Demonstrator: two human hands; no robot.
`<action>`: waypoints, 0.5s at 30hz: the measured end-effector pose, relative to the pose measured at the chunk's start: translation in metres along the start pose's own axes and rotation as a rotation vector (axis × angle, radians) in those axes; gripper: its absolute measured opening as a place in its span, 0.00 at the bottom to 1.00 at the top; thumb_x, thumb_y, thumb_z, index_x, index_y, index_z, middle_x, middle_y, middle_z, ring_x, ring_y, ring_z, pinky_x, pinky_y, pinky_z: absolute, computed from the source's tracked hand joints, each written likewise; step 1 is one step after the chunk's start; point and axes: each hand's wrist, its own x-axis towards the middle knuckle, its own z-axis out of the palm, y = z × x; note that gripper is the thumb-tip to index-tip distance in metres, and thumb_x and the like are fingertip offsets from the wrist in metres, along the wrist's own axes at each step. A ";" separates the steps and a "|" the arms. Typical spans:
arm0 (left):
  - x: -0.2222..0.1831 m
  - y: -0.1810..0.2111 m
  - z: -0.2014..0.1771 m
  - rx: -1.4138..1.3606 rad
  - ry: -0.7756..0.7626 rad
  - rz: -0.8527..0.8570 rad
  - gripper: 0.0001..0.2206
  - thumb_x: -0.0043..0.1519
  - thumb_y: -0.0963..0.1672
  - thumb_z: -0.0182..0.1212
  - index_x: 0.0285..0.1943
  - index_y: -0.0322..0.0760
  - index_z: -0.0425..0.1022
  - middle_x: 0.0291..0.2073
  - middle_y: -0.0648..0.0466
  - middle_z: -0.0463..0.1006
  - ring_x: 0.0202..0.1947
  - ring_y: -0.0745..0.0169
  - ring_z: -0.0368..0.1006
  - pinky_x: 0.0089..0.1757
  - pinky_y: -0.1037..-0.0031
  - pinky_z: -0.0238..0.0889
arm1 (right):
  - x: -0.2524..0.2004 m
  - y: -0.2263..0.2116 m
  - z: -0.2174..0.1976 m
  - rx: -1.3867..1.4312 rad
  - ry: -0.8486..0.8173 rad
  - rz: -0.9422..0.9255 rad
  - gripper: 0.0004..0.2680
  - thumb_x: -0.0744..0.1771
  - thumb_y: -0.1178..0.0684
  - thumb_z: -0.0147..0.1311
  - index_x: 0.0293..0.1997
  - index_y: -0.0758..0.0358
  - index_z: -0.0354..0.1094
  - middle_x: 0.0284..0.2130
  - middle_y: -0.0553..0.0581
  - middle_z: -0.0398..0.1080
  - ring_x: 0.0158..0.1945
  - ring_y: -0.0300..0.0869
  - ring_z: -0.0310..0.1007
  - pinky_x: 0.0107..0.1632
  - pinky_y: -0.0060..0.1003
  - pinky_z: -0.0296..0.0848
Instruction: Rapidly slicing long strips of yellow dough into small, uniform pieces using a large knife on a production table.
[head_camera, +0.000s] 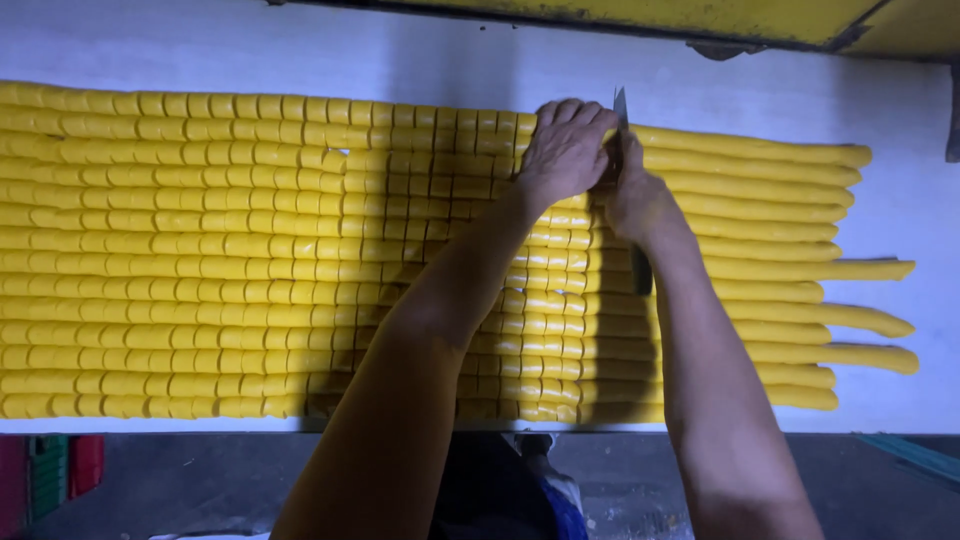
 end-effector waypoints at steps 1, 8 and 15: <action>-0.001 0.004 -0.017 -0.006 -0.005 0.000 0.19 0.55 0.48 0.63 0.55 0.57 0.67 0.49 0.63 0.72 0.61 0.58 0.63 0.62 0.57 0.49 | -0.029 -0.005 -0.002 -0.002 -0.004 0.007 0.27 0.67 0.55 0.43 0.76 0.47 0.32 0.49 0.81 0.70 0.55 0.72 0.72 0.58 0.64 0.69; -0.022 0.023 -0.058 -0.044 -0.113 0.054 0.19 0.62 0.48 0.56 0.63 0.44 0.69 0.60 0.51 0.71 0.62 0.46 0.60 0.62 0.51 0.45 | -0.099 0.011 0.022 0.050 -0.160 0.118 0.32 0.66 0.58 0.41 0.80 0.47 0.25 0.40 0.79 0.72 0.42 0.69 0.72 0.48 0.56 0.67; -0.120 0.060 -0.055 -0.017 -0.010 0.183 0.21 0.56 0.47 0.65 0.60 0.47 0.74 0.62 0.53 0.70 0.68 0.44 0.56 0.66 0.46 0.44 | -0.092 0.023 0.033 0.016 -0.151 0.046 0.30 0.68 0.55 0.44 0.79 0.52 0.27 0.45 0.81 0.72 0.51 0.71 0.75 0.57 0.62 0.71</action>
